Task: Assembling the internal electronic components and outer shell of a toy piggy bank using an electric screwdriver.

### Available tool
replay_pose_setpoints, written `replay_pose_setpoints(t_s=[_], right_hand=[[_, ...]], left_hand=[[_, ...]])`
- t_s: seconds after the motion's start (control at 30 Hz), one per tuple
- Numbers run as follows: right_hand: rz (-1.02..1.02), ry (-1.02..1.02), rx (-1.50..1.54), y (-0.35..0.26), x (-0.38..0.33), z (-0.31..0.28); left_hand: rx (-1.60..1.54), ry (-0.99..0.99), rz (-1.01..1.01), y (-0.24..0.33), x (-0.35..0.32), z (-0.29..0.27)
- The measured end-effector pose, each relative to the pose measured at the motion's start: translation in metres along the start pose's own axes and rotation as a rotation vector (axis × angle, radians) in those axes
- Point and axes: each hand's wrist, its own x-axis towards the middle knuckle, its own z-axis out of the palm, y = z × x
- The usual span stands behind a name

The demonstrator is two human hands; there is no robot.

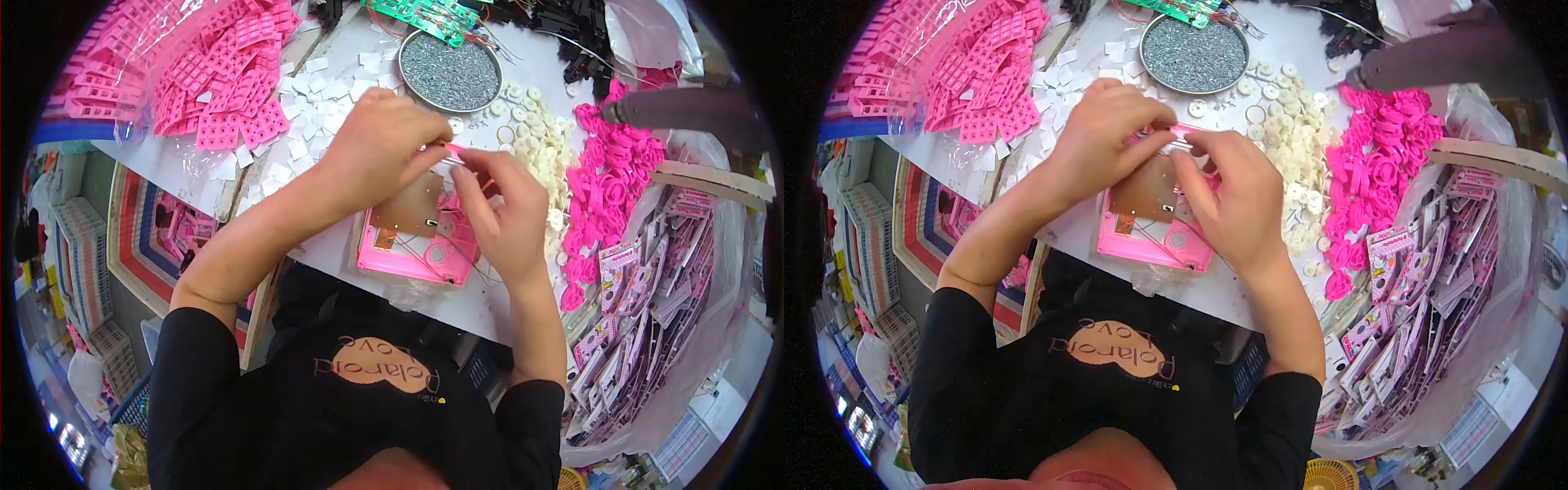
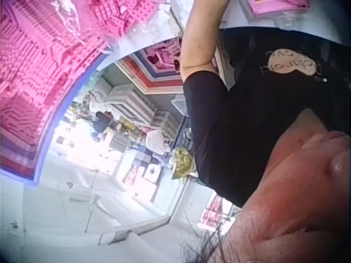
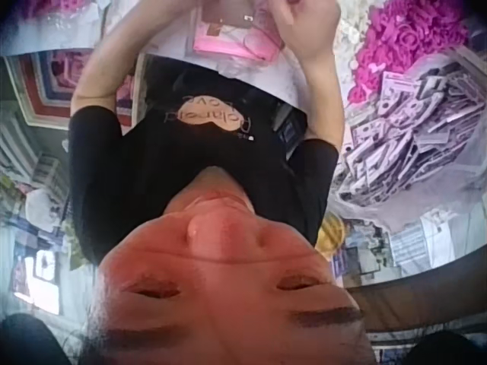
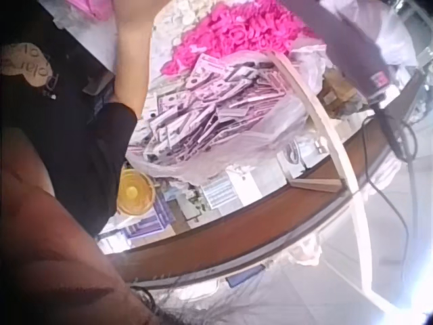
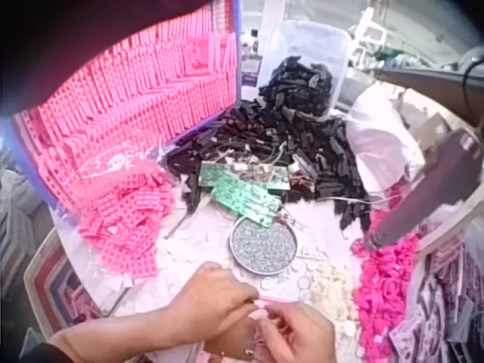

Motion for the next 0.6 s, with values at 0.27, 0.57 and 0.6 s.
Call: replay_pose_setpoints(t_s=[0.27,0.57,0.6], right_hand=[[0.115,-0.089,0.187,0.013,0.005,0.005],[0.07,-0.014,0.181,0.009,-0.012,0.005],[0.026,-0.037,0.161,0.007,-0.015,0.0]], left_hand=[[-0.207,0.005,-0.127,0.02,-0.006,0.004],[-0.136,0.009,-0.056,0.008,-0.018,0.01],[-0.139,0.026,-0.039,0.006,-0.02,0.011]])
